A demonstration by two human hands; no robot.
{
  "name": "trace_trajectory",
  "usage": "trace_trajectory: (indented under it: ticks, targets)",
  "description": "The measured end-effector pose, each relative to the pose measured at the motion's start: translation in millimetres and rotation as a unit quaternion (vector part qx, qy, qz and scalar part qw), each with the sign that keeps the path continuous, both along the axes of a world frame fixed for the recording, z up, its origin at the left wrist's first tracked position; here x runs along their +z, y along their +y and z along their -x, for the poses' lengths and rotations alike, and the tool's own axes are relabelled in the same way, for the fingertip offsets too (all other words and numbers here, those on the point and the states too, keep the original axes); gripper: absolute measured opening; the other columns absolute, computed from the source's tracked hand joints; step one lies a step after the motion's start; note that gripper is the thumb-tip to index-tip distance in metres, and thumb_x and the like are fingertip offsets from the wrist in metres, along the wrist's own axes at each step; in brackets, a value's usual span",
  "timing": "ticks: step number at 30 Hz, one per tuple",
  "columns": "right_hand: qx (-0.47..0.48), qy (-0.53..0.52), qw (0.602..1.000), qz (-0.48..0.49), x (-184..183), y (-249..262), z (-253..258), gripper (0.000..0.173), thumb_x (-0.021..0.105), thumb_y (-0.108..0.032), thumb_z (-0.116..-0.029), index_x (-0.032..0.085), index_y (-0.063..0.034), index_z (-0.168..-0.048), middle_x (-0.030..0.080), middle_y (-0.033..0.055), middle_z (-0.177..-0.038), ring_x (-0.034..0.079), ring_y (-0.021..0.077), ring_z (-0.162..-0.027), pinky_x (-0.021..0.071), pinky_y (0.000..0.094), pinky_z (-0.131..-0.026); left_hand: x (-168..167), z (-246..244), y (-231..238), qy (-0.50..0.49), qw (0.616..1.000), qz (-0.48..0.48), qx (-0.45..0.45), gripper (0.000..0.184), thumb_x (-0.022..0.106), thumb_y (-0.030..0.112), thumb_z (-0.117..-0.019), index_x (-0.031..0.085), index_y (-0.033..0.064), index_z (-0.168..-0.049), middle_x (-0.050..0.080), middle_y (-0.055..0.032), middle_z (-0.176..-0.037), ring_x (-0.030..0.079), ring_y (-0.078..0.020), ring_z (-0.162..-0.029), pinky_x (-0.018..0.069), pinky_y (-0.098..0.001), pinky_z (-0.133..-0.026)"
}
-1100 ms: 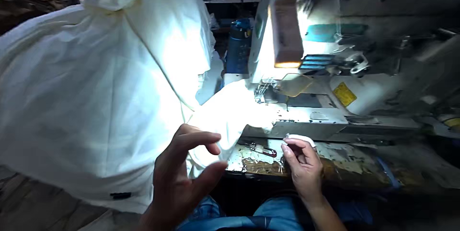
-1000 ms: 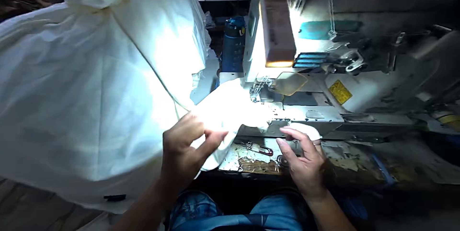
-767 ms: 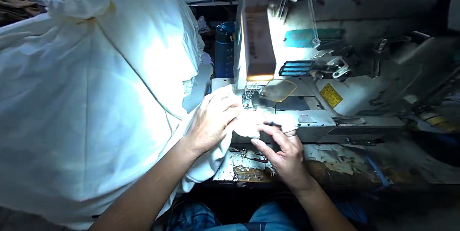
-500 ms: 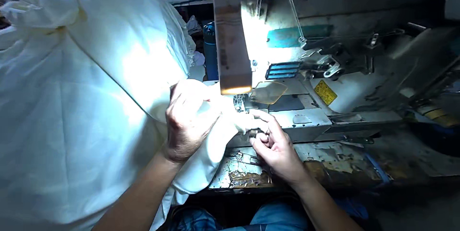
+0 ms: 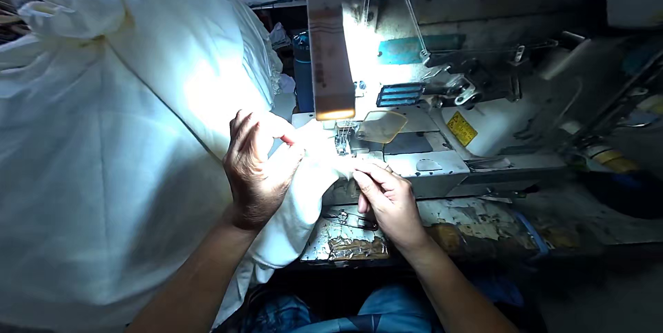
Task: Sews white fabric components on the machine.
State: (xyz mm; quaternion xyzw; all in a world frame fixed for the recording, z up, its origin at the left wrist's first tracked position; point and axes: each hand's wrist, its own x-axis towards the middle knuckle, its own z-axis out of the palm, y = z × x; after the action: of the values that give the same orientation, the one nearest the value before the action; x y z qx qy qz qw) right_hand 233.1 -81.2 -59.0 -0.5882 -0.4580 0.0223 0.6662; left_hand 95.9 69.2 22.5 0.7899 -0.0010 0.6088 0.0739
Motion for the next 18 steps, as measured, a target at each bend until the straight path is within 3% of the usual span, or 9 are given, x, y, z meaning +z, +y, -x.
trace_trajectory:
  ticks: [2,4,7,9,12,13,15,16,18]
  targets:
    - [-0.079,-0.04,0.995,-0.037,-3,-2,6,0.026,0.063,-0.015,-0.0994,0.071,0.0008,-0.119,0.067,0.0054,-0.095,0.06,-0.0015,-0.066,0.0536,0.013,-0.059,2,0,0,-0.007,1.0,0.013,-0.006,0.007,0.07,0.007,-0.0869,0.064,0.0051,-0.088,0.066,-0.0035,-0.097,0.059,-0.0103,-0.106,0.0433,-0.0257,-0.098]
    - [-0.104,-0.092,0.988,-0.07,-7,-6,18,0.021,0.065,-0.015,-0.0979,0.068,0.0033,-0.107,0.067,0.0068,-0.09,0.062,-0.0014,-0.071,0.0541,0.0121,-0.064,5,4,2,-0.016,1.0,0.02,-0.015,0.01,0.071,0.007,-0.0876,0.062,0.0054,-0.091,0.065,-0.0015,-0.097,0.059,-0.0084,-0.104,0.0446,-0.0244,-0.096]
    - [0.065,-0.15,0.987,0.0,-14,11,59,0.021,0.06,-0.014,-0.0983,0.072,-0.0004,-0.089,0.069,0.0083,-0.082,0.067,0.0113,-0.076,0.0561,0.026,-0.069,8,5,2,-0.023,0.999,0.017,-0.018,0.01,0.069,0.008,-0.0893,0.059,0.0058,-0.092,0.061,-0.0007,-0.094,0.058,-0.007,-0.1,0.0457,-0.0221,-0.091]
    - [0.182,-0.188,0.956,0.133,-7,41,90,0.028,0.059,-0.016,-0.099,0.072,0.0043,-0.114,0.073,0.0206,-0.106,0.072,0.0317,-0.103,0.0572,0.0472,-0.09,9,0,-4,-0.031,0.999,0.013,-0.02,0.009,0.068,0.009,-0.0909,0.06,0.0063,-0.092,0.064,-0.0009,-0.094,0.059,-0.0077,-0.101,0.0461,-0.0251,-0.093]
    - [0.261,-0.224,0.917,0.203,1,79,106,0.037,0.058,-0.015,-0.1008,0.066,0.0102,-0.127,0.066,0.028,-0.129,0.06,0.0396,-0.128,0.0406,0.0487,-0.114,10,-3,-16,-0.043,0.999,0.009,-0.011,0.008,0.067,0.014,-0.0911,0.06,0.0096,-0.09,0.063,0.0025,-0.091,0.057,-0.0063,-0.098,0.0428,-0.0257,-0.093]
    - [0.276,-0.22,0.91,0.217,7,77,100,0.036,0.056,-0.015,-0.1022,0.065,0.0087,-0.128,0.066,0.0271,-0.128,0.061,0.0386,-0.126,0.0429,0.0493,-0.111,10,-2,-17,-0.051,0.999,0.012,-0.013,0.008,0.068,0.014,-0.0906,0.06,0.0102,-0.089,0.063,0.0029,-0.091,0.057,-0.0065,-0.098,0.0425,-0.0255,-0.093]
    - [0.202,-0.196,0.955,0.093,-3,56,84,0.022,0.061,-0.011,-0.0965,0.075,0.0048,-0.104,0.074,0.0205,-0.095,0.073,0.0319,-0.092,0.0577,0.0482,-0.082,4,2,-19,-0.058,0.998,0.028,-0.022,0.009,0.069,0.016,-0.0909,0.06,0.0124,-0.089,0.063,0.0045,-0.094,0.057,-0.0058,-0.101,0.0432,-0.0242,-0.094]
    - [0.133,-0.178,0.975,0.003,-13,44,71,0.02,0.061,-0.01,-0.0962,0.076,0.0018,-0.097,0.075,0.0136,-0.088,0.073,0.021,-0.083,0.0596,0.0378,-0.076,1,3,-19,-0.064,0.997,0.034,-0.029,0.009,0.07,0.017,-0.091,0.061,0.0132,-0.09,0.063,0.0049,-0.095,0.058,-0.0055,-0.102,0.0443,-0.0235,-0.094]
    - [0.013,-0.116,0.989,-0.091,-18,20,38,0.017,0.061,-0.008,-0.099,0.074,0.0027,-0.099,0.074,0.0076,-0.091,0.07,0.0047,-0.083,0.0588,0.0206,-0.077,-4,5,-21,-0.071,0.996,0.035,-0.044,0.01,0.07,0.02,-0.0932,0.062,0.0147,-0.091,0.06,0.0066,-0.097,0.057,-0.0033,-0.105,0.0452,-0.02,-0.094]
